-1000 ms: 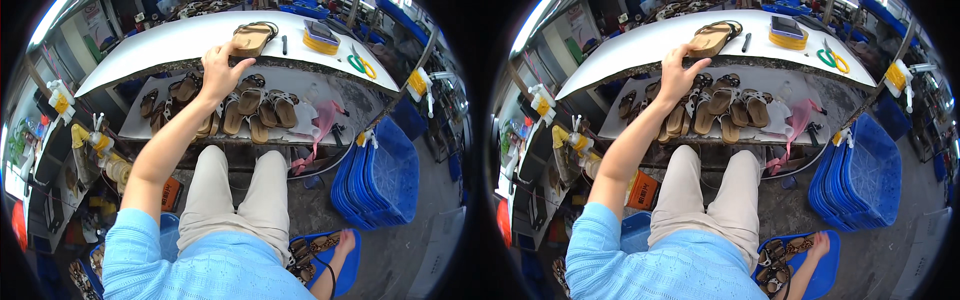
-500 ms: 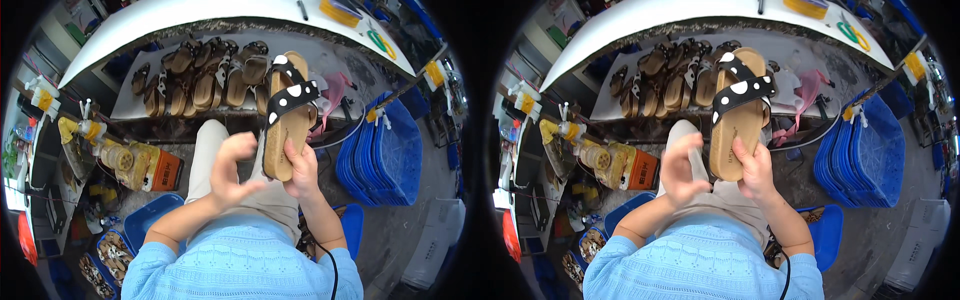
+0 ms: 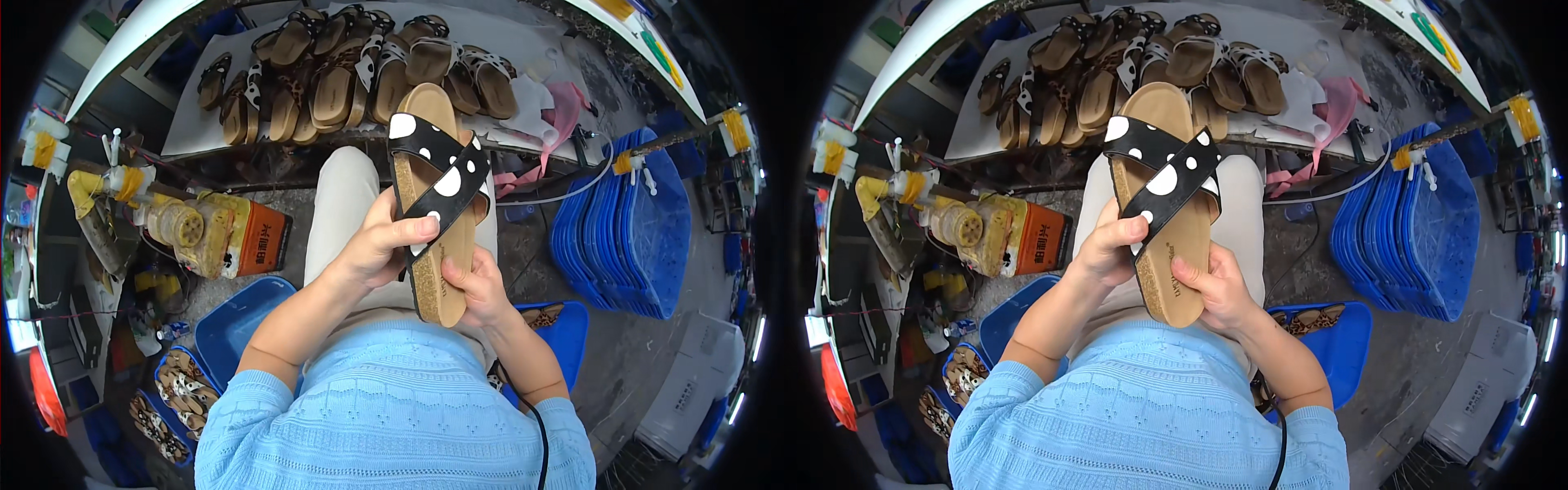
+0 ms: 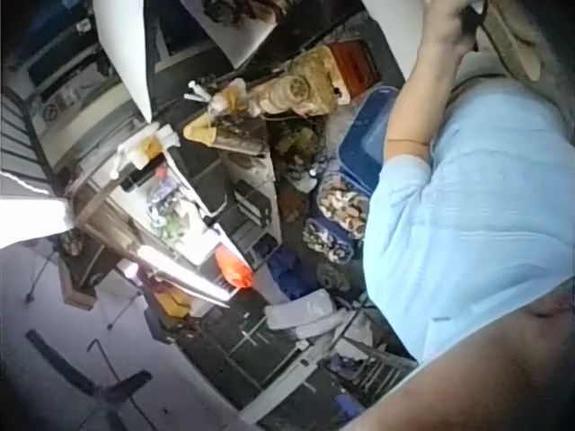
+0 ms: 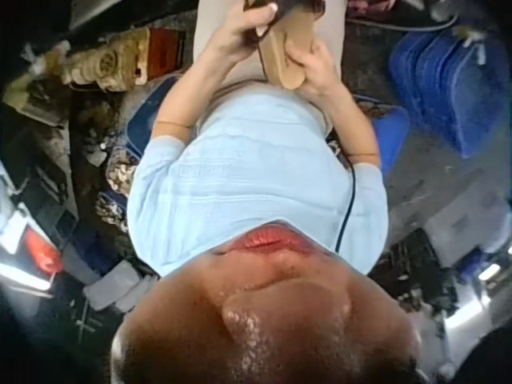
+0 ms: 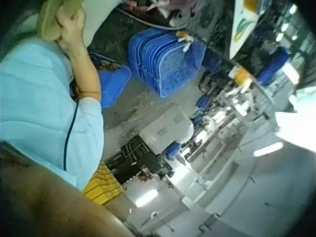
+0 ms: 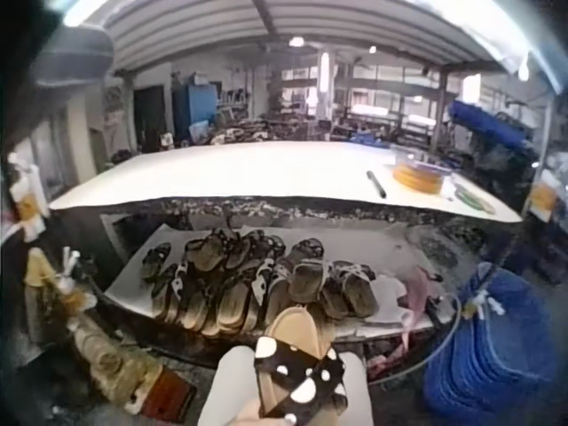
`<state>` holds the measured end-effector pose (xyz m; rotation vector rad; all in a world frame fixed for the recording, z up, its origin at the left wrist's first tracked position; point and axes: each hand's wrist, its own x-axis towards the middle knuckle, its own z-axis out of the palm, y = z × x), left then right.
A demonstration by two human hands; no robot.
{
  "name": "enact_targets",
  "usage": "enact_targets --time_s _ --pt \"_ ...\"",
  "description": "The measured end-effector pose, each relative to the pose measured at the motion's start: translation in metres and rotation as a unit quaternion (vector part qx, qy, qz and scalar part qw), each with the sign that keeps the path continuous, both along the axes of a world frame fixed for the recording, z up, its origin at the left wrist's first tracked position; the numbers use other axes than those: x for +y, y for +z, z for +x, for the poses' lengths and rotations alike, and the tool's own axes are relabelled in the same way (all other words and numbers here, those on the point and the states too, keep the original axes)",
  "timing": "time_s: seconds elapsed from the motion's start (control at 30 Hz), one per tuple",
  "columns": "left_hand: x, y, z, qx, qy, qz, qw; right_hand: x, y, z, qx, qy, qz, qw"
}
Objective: The person burns thread ends along a sandal strap using a heated pen tool, then picks up, rotates, and places sandals into plastic bins by hand.
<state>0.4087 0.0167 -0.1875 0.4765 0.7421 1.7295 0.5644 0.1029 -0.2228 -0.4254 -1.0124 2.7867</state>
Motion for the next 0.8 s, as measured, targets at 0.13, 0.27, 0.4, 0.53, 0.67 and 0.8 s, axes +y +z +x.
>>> enact_targets --time_s 0.13,0.27,0.4,0.53,0.67,0.8 --pt "-0.001 0.003 0.003 0.011 0.012 -0.002 1.000 -0.004 -0.005 0.000 -0.005 0.003 0.001 1.000" --pt "-0.008 -0.008 -0.002 0.050 0.002 0.016 0.999 -0.008 -0.005 0.003 0.007 -0.006 0.006 1.000" --pt "-0.007 0.003 -0.021 0.066 0.051 0.033 0.996 -0.009 -0.004 0.004 0.007 -0.013 0.012 1.000" --pt "0.000 0.002 -0.033 0.062 0.044 0.088 0.993 -0.003 -0.015 0.010 0.018 0.043 0.079 0.996" --pt "-0.003 0.002 -0.038 0.133 0.048 0.096 0.985 -0.003 -0.020 0.016 0.006 0.062 0.135 0.989" --pt "-0.008 0.007 -0.033 0.143 0.052 0.069 0.986 -0.002 -0.024 0.022 0.004 0.072 0.141 0.987"
